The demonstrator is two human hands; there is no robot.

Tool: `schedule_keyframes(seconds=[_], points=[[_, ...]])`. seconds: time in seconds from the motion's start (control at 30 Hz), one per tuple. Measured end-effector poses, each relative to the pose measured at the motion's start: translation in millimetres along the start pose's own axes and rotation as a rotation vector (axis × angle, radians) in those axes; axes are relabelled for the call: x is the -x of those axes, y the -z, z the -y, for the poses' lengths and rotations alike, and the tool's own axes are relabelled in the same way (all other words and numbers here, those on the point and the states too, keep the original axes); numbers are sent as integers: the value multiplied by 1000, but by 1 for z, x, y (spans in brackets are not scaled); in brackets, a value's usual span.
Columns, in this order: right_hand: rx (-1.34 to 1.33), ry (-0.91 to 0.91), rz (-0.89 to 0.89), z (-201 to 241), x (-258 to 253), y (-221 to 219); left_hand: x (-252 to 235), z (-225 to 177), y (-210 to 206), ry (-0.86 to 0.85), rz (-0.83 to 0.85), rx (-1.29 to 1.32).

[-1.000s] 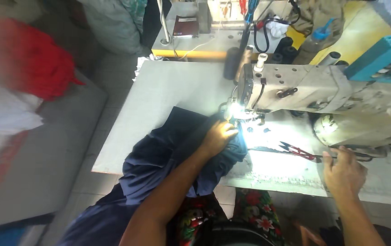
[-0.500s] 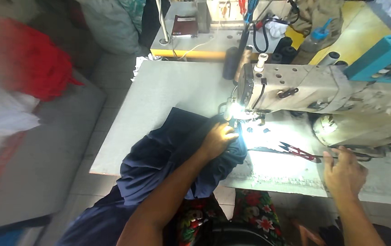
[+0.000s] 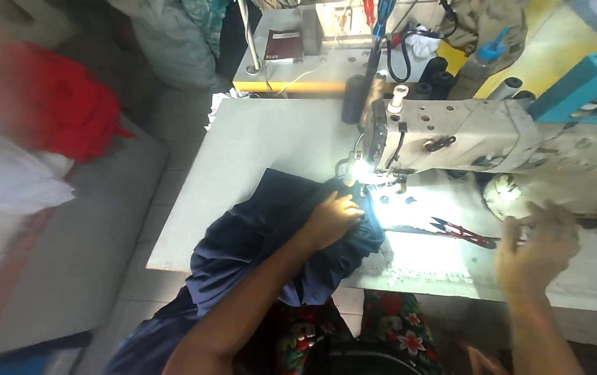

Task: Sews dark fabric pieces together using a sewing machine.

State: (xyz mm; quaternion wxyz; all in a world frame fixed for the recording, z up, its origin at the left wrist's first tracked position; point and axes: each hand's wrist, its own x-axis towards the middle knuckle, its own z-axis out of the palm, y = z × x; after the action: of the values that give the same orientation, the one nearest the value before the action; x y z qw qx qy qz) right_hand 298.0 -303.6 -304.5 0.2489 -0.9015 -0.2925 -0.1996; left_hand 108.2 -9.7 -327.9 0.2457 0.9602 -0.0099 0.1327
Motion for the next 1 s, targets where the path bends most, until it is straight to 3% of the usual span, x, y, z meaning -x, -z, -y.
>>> schedule_keyframes(seconds=[0.13,0.2,0.3,0.43,0.6,0.7,0.8,0.87,1.0], points=[[-146,371,312,51,16,-20,27,-5,21,-63,156,-176],[-211,580,360,68,17,-40,29,-8,28,-91,134,-259],[-331,735,413,86,10,-62,23,-16,37,-128,156,-373],[-427,790,430,93,0,-78,22,-19,42,-142,272,-296],[-486,801,404,91,4,-81,16,-38,50,-78,225,-64],[-574,752,427,90,0,-78,5,-74,62,27,278,311],[-602,751,490,90,1,-69,-2,-91,53,-9,380,615],[-593,772,504,86,8,-66,-4,-82,40,62,279,658],[-618,719,471,79,27,-68,0,-36,1,291,-27,291]])
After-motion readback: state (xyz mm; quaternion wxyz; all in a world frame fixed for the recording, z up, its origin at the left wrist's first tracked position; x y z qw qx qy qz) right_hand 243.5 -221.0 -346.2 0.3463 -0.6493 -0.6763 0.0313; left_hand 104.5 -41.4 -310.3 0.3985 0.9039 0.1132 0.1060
